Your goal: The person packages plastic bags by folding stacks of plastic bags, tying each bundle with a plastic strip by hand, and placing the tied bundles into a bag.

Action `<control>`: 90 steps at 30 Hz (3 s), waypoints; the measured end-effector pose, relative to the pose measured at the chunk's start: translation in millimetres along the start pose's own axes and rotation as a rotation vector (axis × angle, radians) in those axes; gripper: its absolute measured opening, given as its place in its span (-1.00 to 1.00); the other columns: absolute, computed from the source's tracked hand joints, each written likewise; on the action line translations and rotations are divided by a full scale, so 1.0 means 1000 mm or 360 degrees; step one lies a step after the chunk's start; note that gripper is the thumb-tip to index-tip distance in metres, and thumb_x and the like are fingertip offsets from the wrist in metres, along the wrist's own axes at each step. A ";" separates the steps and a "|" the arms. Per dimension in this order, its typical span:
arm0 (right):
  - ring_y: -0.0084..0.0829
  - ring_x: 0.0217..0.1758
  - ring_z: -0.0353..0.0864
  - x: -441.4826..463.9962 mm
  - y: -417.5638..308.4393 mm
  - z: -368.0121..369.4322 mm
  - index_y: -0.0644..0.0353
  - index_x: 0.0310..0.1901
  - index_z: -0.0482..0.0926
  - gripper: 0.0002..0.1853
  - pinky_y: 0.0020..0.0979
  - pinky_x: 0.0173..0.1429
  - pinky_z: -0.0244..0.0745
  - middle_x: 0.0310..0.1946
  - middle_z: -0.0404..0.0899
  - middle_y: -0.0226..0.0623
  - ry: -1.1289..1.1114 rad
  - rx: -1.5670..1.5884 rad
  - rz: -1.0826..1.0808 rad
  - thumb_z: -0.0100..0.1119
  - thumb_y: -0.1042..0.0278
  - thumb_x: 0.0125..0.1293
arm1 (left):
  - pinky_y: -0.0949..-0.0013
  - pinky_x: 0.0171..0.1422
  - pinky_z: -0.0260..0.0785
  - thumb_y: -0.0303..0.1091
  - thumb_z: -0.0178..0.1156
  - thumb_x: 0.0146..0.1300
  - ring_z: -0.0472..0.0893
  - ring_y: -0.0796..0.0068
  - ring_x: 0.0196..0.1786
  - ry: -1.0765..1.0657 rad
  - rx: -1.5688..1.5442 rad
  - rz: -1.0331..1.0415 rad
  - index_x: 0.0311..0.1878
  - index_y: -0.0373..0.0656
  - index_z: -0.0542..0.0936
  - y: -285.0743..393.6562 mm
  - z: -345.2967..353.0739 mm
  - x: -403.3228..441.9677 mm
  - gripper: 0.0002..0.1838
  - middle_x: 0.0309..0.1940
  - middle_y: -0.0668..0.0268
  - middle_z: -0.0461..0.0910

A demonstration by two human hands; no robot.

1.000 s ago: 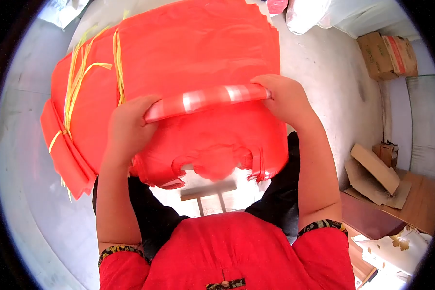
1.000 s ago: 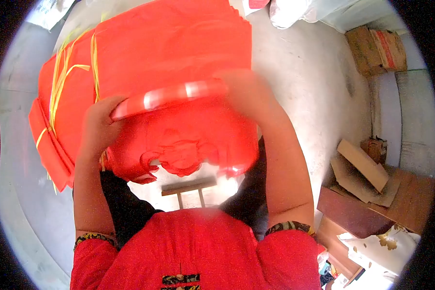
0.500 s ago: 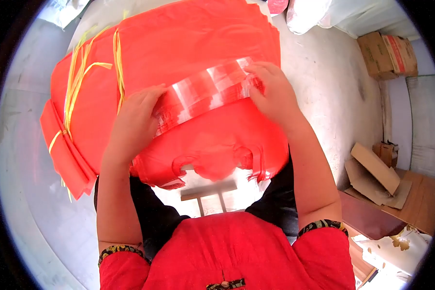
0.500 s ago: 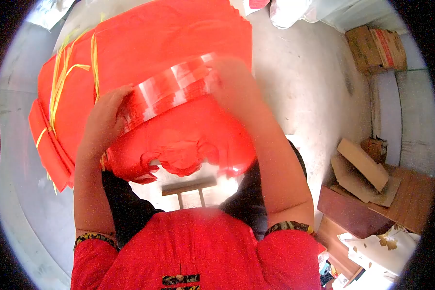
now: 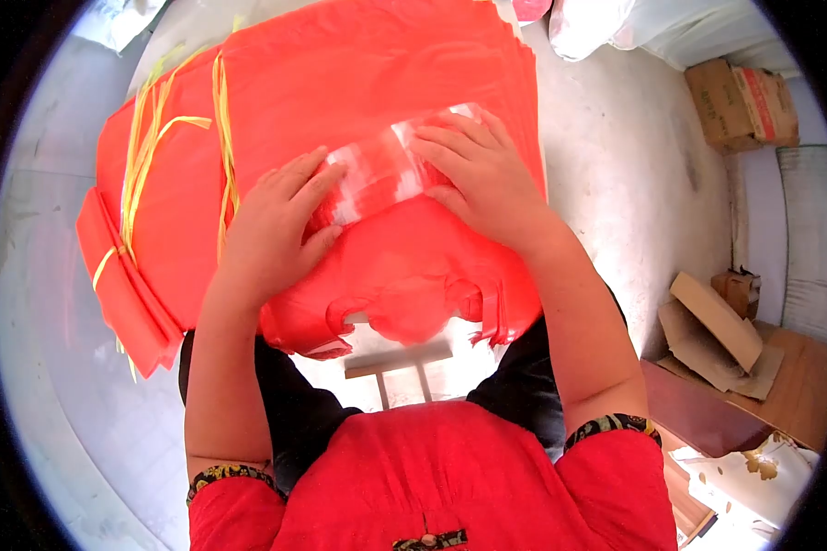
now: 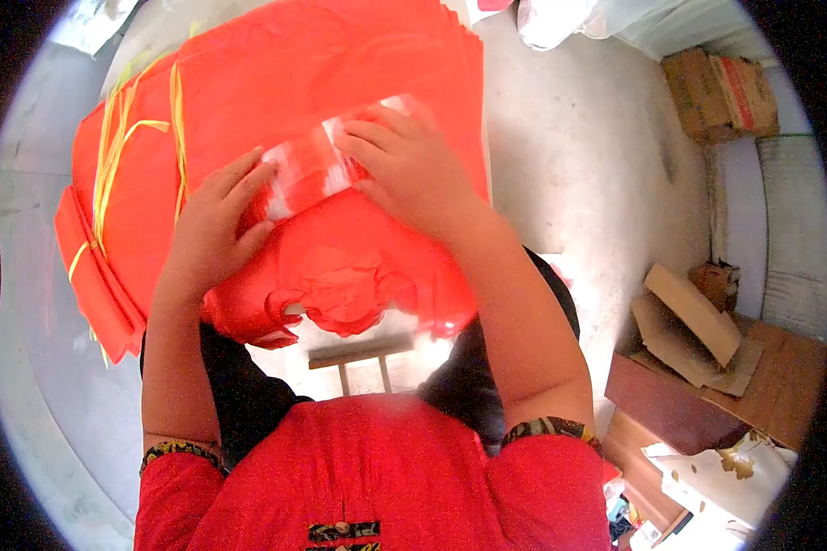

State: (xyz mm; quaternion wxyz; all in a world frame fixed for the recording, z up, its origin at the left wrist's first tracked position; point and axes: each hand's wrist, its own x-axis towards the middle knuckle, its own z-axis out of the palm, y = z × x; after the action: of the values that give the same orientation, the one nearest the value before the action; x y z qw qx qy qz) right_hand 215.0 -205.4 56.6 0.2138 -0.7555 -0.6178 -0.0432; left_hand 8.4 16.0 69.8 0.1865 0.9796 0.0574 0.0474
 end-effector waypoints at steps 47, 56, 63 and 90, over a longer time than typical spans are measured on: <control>-0.06 0.36 0.59 -0.001 -0.052 0.016 0.12 0.24 0.63 -0.44 -0.02 0.42 0.48 0.25 0.65 -0.12 -0.0654 0.0324 0.0007 0.33 -0.08 0.35 | 0.06 0.42 0.49 -0.49 0.19 0.24 0.60 0.02 0.32 0.0075 0.0209 0.0124 0.50 -0.08 0.48 0.020 0.016 0.001 -0.31 0.48 0.11 0.51; -0.07 0.24 0.62 -0.002 -0.039 0.012 0.06 0.16 0.70 -0.48 0.00 0.35 0.43 0.12 0.70 -0.16 -0.0852 0.0310 0.0327 0.27 -0.18 0.40 | 0.06 0.34 0.44 -0.50 0.18 0.27 0.53 0.09 0.35 0.0136 0.0319 0.0247 0.48 -0.03 0.52 0.012 0.036 -0.001 -0.35 0.48 0.28 0.52; -0.02 0.33 0.55 -0.008 -0.009 -0.002 0.10 0.10 0.71 -0.50 0.07 0.48 0.28 0.14 0.70 -0.17 -0.0781 0.0074 0.0464 0.26 -0.17 0.42 | 0.04 0.39 0.40 -0.47 0.17 0.31 0.50 0.07 0.39 0.0046 0.0380 0.0252 0.46 0.02 0.55 0.016 0.030 -0.003 -0.39 0.49 0.35 0.51; -0.19 0.16 0.63 -0.006 0.001 0.033 0.12 -0.07 0.74 -0.78 -0.15 0.31 0.50 0.04 0.69 -0.35 0.0253 0.0035 -0.0022 0.42 0.41 0.25 | -0.02 0.65 0.29 -0.46 0.10 0.40 0.43 0.06 0.59 0.0065 0.0134 0.0105 0.44 -0.07 0.56 0.014 0.031 -0.013 -0.47 0.55 0.13 0.45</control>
State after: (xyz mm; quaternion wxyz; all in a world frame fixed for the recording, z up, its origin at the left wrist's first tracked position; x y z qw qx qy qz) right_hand 207.8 -198.6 24.9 0.2701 -0.7431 -0.6044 -0.0977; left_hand 0.0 -10.1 45.5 0.1421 0.9868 0.0309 0.0709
